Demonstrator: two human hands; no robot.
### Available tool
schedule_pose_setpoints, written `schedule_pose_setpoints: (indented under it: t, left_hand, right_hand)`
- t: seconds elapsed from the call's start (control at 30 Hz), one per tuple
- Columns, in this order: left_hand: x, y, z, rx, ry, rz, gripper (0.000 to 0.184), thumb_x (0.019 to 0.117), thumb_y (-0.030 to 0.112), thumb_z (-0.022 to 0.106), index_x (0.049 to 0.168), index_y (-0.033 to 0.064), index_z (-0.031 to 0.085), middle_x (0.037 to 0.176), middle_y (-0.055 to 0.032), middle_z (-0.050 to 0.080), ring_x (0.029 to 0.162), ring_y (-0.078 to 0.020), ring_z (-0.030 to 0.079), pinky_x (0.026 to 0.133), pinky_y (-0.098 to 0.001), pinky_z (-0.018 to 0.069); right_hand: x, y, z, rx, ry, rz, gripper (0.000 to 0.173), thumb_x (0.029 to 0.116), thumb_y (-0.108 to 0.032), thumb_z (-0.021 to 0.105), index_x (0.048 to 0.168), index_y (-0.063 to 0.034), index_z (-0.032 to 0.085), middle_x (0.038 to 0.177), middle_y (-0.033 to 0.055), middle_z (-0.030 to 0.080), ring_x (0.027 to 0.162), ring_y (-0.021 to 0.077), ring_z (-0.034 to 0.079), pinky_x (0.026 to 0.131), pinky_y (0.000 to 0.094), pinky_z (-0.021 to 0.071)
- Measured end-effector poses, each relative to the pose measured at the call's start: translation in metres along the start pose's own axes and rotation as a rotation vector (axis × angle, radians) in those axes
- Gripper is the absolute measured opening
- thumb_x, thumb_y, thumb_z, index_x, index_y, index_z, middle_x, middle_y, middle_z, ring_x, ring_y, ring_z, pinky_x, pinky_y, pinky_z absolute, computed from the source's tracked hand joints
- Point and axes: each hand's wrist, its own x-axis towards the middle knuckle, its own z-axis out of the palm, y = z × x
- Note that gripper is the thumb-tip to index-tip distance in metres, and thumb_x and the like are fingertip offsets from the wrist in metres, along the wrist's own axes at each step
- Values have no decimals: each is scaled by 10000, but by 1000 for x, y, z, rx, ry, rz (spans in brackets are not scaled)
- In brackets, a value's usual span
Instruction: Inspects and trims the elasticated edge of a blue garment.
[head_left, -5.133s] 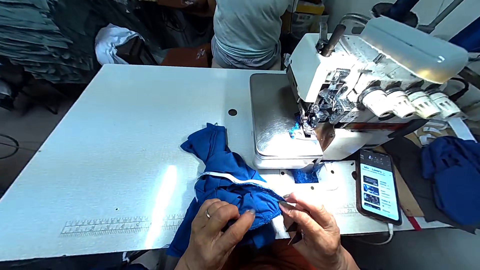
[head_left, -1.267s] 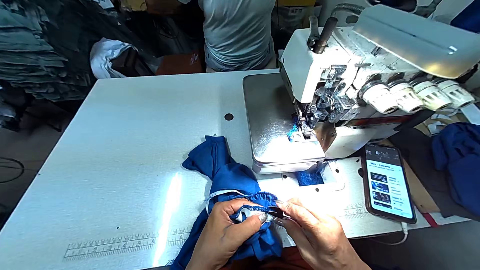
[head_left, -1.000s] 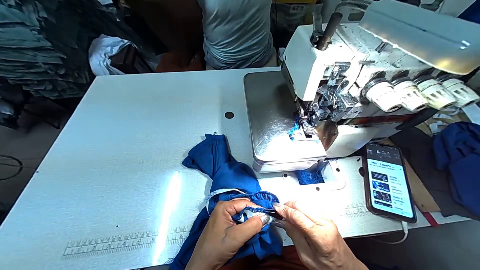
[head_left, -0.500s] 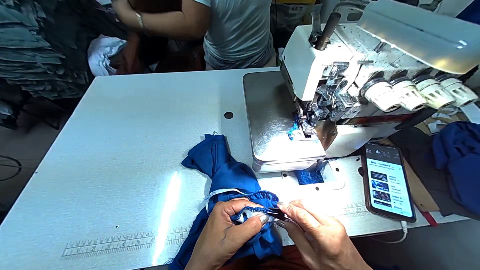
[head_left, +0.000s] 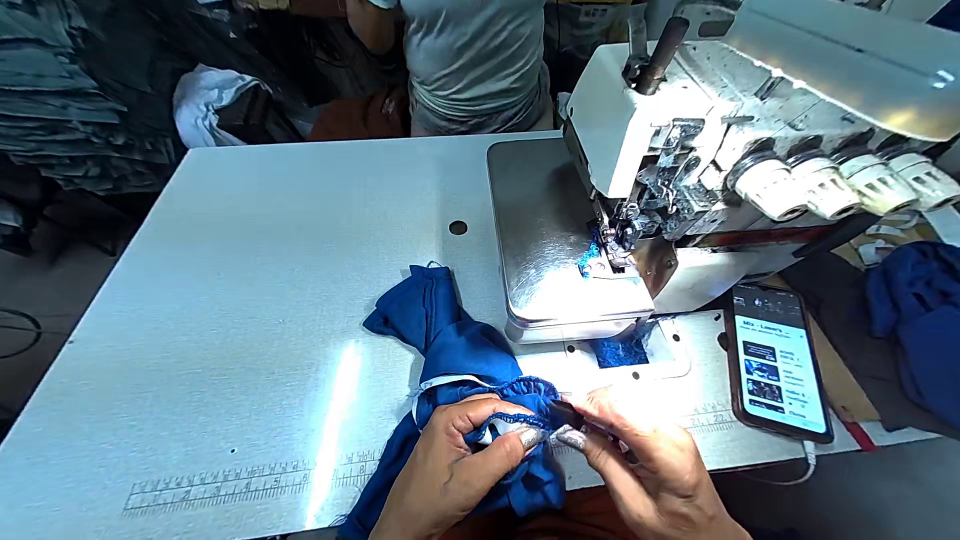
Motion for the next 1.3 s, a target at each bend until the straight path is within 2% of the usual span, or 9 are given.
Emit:
schedule_pose_setpoints:
  t: [0.1,0.23,0.47,0.6,0.7,0.73,0.87,1.17,1.3]
  left_hand:
    - [0,1,-1,-47,9,-12,164,933,186,679,1035,90,764,934,46,746,861,-8,689,780,-183,575]
    - [0,0,1,-63,57,-14,146,930,159,680,1009,82,776,907,28,753,827,-18,695,753,-185,579]
    - [0,-2,0,-56,54,-11,156,933,160,671,994,74,786,940,7,759,878,-32,701,789,-196,581]
    - [0,-3,0,-38,54,1,163,933,180,670,984,84,791,947,14,761,889,-26,700,798,-197,579]
    - [0,-2,0,-43,62,-4,158,926,169,671,979,83,792,945,20,760,891,-20,700,801,-194,580]
    - [0,-2,0,-36,62,0,157,926,173,672,975,85,793,943,21,757,889,-22,697,800,-193,578]
    - [-1,-3,1,22,64,33,159,921,191,670,941,98,797,913,34,744,885,-10,682,798,-179,565]
    - [-1,-3,1,62,67,43,152,904,179,675,939,107,804,901,37,744,891,-3,679,800,-168,560]
    - [-1,-3,2,70,69,51,152,901,179,676,939,109,806,896,41,739,881,1,673,786,-162,557]
  right_hand:
    - [0,-1,-3,-123,-2,-43,225,989,-145,629,1171,-29,690,1035,92,711,921,39,661,806,136,535]
    - [-1,-1,-2,-197,-12,-42,255,986,-188,641,1181,-33,696,1015,96,707,880,53,653,776,150,533]
    - [0,-1,-1,-235,-11,-51,241,993,-190,616,1171,-52,702,985,90,698,850,58,647,742,153,529]
    - [2,-3,-1,-243,-22,-50,241,1001,-186,594,1160,-43,705,986,99,702,865,68,659,764,156,534]
    - [7,-18,-6,-263,-29,31,230,997,-156,611,1127,-12,735,949,161,737,836,161,704,765,254,558]
    - [7,-19,-6,-278,-28,30,228,998,-155,608,1127,-17,737,951,160,740,838,165,707,764,260,561]
    - [4,-5,-2,-289,-27,-50,226,1007,-184,581,1144,-58,708,971,90,701,837,68,652,727,157,529]
    - [5,-6,-7,-266,-82,-34,227,1015,-178,565,1158,-72,706,985,82,705,844,77,660,718,178,537]
    - [5,-8,-9,-288,-90,-29,234,1016,-184,557,1155,-71,707,950,80,693,788,78,635,677,180,518]
